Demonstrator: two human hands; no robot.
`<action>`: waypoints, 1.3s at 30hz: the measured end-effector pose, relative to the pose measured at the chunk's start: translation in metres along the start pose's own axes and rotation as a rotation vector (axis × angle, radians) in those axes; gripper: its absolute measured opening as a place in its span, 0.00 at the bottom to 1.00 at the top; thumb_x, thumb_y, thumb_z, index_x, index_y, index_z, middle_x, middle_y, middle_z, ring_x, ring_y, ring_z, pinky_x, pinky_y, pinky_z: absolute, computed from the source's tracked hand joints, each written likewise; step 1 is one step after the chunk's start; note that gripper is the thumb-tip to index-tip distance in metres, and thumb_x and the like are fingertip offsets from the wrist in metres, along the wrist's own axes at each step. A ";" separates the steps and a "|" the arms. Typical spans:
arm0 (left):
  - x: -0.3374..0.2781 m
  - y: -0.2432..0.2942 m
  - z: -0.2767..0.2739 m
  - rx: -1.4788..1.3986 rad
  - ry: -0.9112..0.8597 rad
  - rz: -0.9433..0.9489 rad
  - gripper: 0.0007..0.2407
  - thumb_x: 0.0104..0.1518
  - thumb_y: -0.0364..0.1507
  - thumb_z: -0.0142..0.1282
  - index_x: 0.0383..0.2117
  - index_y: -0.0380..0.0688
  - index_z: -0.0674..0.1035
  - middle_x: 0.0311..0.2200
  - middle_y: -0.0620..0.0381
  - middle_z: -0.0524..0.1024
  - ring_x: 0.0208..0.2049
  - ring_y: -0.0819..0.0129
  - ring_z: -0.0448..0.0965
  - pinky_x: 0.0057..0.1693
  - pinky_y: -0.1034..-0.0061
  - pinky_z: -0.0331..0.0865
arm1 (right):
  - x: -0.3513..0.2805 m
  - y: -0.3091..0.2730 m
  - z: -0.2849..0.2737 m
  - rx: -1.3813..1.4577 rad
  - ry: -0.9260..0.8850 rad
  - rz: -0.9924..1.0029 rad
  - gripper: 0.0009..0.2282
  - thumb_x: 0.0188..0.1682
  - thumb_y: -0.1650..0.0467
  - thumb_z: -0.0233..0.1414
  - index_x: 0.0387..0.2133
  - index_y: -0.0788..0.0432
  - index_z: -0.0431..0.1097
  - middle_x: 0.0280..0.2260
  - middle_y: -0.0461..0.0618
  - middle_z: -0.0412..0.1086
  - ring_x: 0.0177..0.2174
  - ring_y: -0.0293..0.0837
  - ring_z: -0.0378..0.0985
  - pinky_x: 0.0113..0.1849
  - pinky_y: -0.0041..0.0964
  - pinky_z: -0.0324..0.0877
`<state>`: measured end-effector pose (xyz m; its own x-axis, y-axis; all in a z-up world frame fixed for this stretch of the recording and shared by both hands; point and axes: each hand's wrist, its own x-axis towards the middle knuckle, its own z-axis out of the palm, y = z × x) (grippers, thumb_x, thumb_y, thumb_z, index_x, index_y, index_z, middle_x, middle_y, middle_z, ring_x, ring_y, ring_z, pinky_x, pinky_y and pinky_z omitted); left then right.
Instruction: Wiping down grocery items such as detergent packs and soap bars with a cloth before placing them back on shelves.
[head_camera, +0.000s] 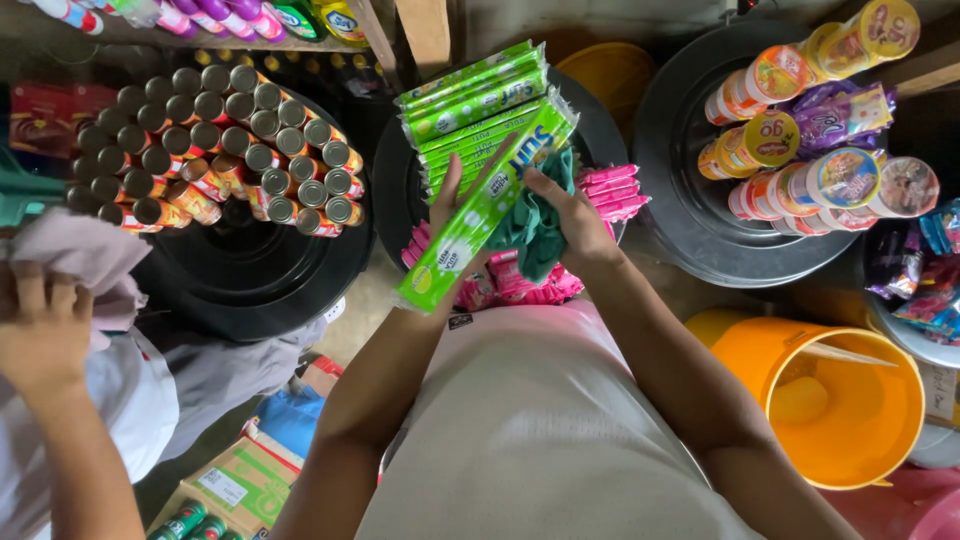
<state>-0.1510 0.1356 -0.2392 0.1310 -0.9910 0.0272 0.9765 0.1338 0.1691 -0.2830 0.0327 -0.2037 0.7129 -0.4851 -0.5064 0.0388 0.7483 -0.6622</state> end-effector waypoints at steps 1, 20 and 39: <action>-0.002 0.000 0.003 -0.037 0.007 0.002 0.33 0.71 0.51 0.37 0.73 0.36 0.58 0.68 0.41 0.65 0.66 0.54 0.68 0.71 0.61 0.64 | -0.001 -0.001 -0.004 -0.040 -0.017 -0.027 0.19 0.52 0.64 0.57 0.54 0.61 0.67 0.41 0.51 0.75 0.38 0.45 0.81 0.41 0.41 0.77; 0.016 -0.027 -0.044 -0.360 -0.087 0.080 0.23 0.70 0.44 0.46 0.63 0.38 0.65 0.63 0.42 0.66 0.66 0.48 0.68 0.75 0.52 0.56 | -0.045 0.020 0.050 -0.844 -0.232 -0.625 0.18 0.58 0.58 0.51 0.55 0.55 0.72 0.48 0.54 0.74 0.50 0.54 0.71 0.55 0.51 0.63; 0.034 -0.049 -0.151 -0.246 0.004 0.238 0.28 0.69 0.48 0.40 0.67 0.38 0.64 0.64 0.43 0.65 0.67 0.49 0.59 0.71 0.55 0.54 | -0.036 0.021 0.053 -1.447 -0.281 -1.012 0.18 0.42 0.66 0.62 0.47 0.52 0.76 0.51 0.50 0.72 0.59 0.53 0.65 0.63 0.65 0.45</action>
<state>-0.1690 0.0944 -0.3953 0.3605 -0.9322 0.0331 0.9304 0.3568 -0.0843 -0.2708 0.0894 -0.1700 0.8957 -0.2586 0.3617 0.0191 -0.7903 -0.6124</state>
